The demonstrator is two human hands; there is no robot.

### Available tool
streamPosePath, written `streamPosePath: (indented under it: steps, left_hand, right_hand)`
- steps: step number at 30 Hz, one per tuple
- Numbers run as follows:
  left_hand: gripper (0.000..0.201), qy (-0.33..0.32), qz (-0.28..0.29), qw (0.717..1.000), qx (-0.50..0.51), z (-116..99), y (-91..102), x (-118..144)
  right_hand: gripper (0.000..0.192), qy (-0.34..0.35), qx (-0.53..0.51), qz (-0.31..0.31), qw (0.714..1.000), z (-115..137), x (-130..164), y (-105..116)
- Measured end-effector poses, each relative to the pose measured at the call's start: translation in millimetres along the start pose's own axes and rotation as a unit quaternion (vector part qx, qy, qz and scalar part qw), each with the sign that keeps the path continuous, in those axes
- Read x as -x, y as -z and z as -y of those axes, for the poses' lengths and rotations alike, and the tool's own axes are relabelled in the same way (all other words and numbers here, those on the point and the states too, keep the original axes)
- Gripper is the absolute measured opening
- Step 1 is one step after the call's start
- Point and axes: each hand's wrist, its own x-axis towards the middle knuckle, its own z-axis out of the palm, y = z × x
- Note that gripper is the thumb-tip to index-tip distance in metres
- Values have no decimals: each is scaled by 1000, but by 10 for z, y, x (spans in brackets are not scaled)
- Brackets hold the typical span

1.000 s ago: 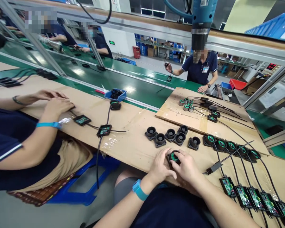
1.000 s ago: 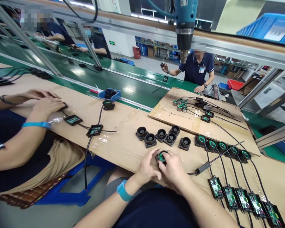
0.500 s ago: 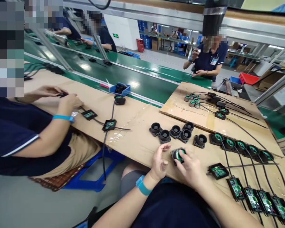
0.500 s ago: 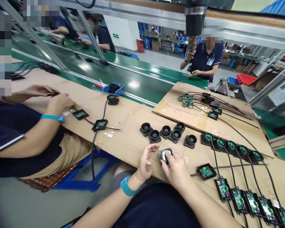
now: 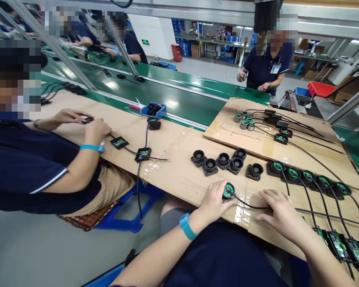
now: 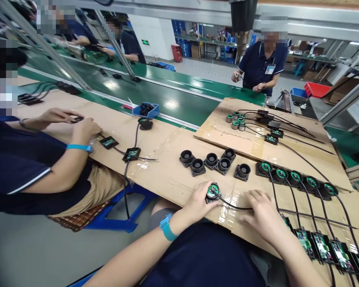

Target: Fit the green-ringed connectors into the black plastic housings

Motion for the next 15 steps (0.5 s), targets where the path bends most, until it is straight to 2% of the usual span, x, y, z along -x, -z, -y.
streamPosePath:
  steps: [3, 5, 7, 10, 12, 15]
  left_hand:
    - [57, 12, 0, 1000, 6, -44, 49, -28]
    - [54, 26, -14, 999, 20, -75, 136, 13]
    - [52, 50, -40, 997, 36, -103, 288, 77]
    - [52, 97, -112, 988, 48, -44, 662, 113]
    - [55, 107, -177, 978, 22, 125, 978, 40]
    - [60, 98, -256, 959, -72, 569, 1462, -216]
  right_hand:
    - [60, -23, 43, 58, 997, -255, 99, -41]
    - [49, -13, 39, 75, 996, -236, 111, -6]
    - [41, 10, 6, 60, 998, -75, 87, 96]
    - [40, 29, -69, -15, 997, 321, -20, 269]
    - [52, 35, -138, -46, 989, 613, -123, 322]
    - [63, 68, -240, 2, 968, 980, -254, 261]
